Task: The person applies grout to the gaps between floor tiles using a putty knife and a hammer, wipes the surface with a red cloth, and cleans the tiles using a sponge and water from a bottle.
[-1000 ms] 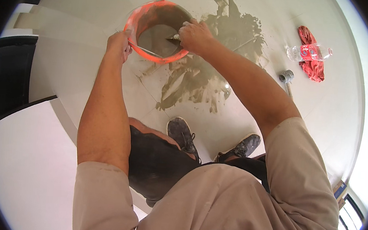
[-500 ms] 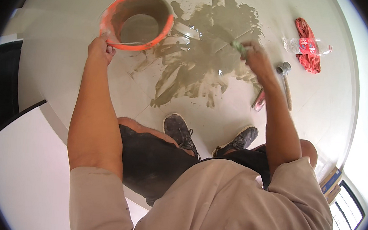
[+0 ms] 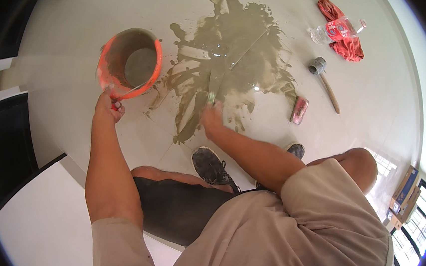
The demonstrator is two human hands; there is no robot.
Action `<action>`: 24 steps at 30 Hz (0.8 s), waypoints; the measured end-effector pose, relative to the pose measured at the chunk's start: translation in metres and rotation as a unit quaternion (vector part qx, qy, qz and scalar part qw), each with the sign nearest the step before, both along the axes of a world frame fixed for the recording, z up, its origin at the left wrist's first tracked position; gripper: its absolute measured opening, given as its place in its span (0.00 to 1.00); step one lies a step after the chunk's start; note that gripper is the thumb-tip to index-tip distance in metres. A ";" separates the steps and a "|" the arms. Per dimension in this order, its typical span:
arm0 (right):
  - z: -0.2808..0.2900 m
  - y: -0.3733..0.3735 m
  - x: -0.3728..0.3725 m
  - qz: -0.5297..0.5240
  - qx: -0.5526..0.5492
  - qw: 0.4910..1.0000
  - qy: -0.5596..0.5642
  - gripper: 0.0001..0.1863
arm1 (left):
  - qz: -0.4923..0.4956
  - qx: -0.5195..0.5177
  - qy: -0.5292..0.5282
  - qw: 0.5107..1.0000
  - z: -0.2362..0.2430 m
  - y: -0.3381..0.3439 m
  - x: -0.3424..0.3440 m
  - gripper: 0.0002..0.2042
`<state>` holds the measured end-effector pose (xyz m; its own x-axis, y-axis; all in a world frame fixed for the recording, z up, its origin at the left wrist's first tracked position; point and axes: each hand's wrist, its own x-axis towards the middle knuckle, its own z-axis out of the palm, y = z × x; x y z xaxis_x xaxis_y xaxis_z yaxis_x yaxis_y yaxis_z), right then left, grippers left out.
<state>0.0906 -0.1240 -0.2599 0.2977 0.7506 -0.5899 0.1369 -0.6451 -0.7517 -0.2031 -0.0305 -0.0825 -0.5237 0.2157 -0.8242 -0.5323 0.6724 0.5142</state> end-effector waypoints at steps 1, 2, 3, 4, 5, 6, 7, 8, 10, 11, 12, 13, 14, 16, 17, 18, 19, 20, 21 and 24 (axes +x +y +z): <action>0.000 0.019 -0.002 -0.054 -0.007 0.998 0.044 0.09 | -0.004 -0.001 0.000 1.000 0.002 -0.003 0.001 0.14; 0.001 0.041 0.000 -0.108 -0.010 0.990 0.088 0.07 | -0.013 -0.005 -0.011 1.000 0.007 -0.005 0.002 0.15; 0.004 0.062 0.002 -0.156 -0.015 0.978 0.139 0.06 | -0.018 -0.008 -0.019 1.000 0.012 -0.007 0.000 0.18; 0.010 0.083 0.004 -0.200 -0.021 0.961 0.190 0.04 | -0.017 -0.006 -0.015 1.000 0.015 -0.012 -0.008 0.18; 0.016 0.104 0.007 -0.235 -0.026 0.943 0.236 0.03 | -0.012 -0.019 -0.027 0.999 0.018 -0.016 -0.018 0.21; 0.021 0.121 0.012 -0.257 -0.031 0.929 0.263 0.02 | -0.006 -0.031 -0.041 0.999 0.018 -0.019 -0.024 0.24; 0.021 0.135 0.023 -0.277 -0.032 0.918 0.281 0.02 | -0.007 -0.030 -0.044 0.999 0.019 -0.017 -0.018 0.24; 0.018 0.146 0.036 -0.284 -0.031 0.916 0.282 0.03 | 0.022 -0.068 0.001 0.997 0.022 -0.012 -0.009 0.26; 0.009 0.164 0.068 -0.286 -0.029 0.924 0.254 0.06 | 0.047 -0.103 0.040 0.993 0.021 -0.007 0.003 0.29; 0.003 0.171 0.088 -0.276 -0.023 0.934 0.224 0.04 | 0.032 -0.107 0.093 0.989 0.014 -0.005 0.004 0.31; -0.002 0.177 0.109 -0.267 -0.017 0.944 0.193 0.03 | 0.016 -0.110 0.144 0.983 0.007 -0.002 0.005 0.34; -0.001 0.184 0.123 -0.240 -0.012 0.960 0.145 0.02 | 0.019 -0.105 0.145 0.984 -0.002 -0.001 -0.020 0.34; 0.012 0.186 0.108 -0.225 -0.015 0.960 0.165 0.02 | 0.014 -0.064 0.223 0.973 0.000 -0.009 -0.075 0.34; 0.033 0.181 0.101 -0.042 0.064 0.994 -0.082 0.11 | 0.005 -0.015 0.300 0.954 0.011 -0.021 -0.103 0.32; 0.040 0.179 0.116 0.049 0.104 0.969 -0.218 0.17 | 0.001 0.004 0.299 0.954 0.031 -0.011 -0.083 0.30; 0.042 0.191 0.146 0.085 0.116 0.947 -0.288 0.20 | -0.014 0.039 0.297 0.954 0.052 0.007 -0.050 0.25; 0.044 0.204 0.170 0.119 0.130 0.919 -0.353 0.24 | -0.024 0.073 0.302 0.950 0.078 0.019 -0.027 0.19; 0.046 0.234 0.199 0.104 0.119 0.921 -0.357 0.25 | -0.053 0.106 0.317 0.941 0.097 0.034 -0.016 0.18; 0.050 0.250 0.209 0.108 0.124 0.920 -0.355 0.25 | -0.076 0.131 0.341 0.928 0.113 0.038 -0.015 0.18; 0.059 0.267 0.228 0.190 0.044 0.929 -0.315 0.25 | -0.118 0.244 0.474 0.838 0.134 0.041 0.005 0.14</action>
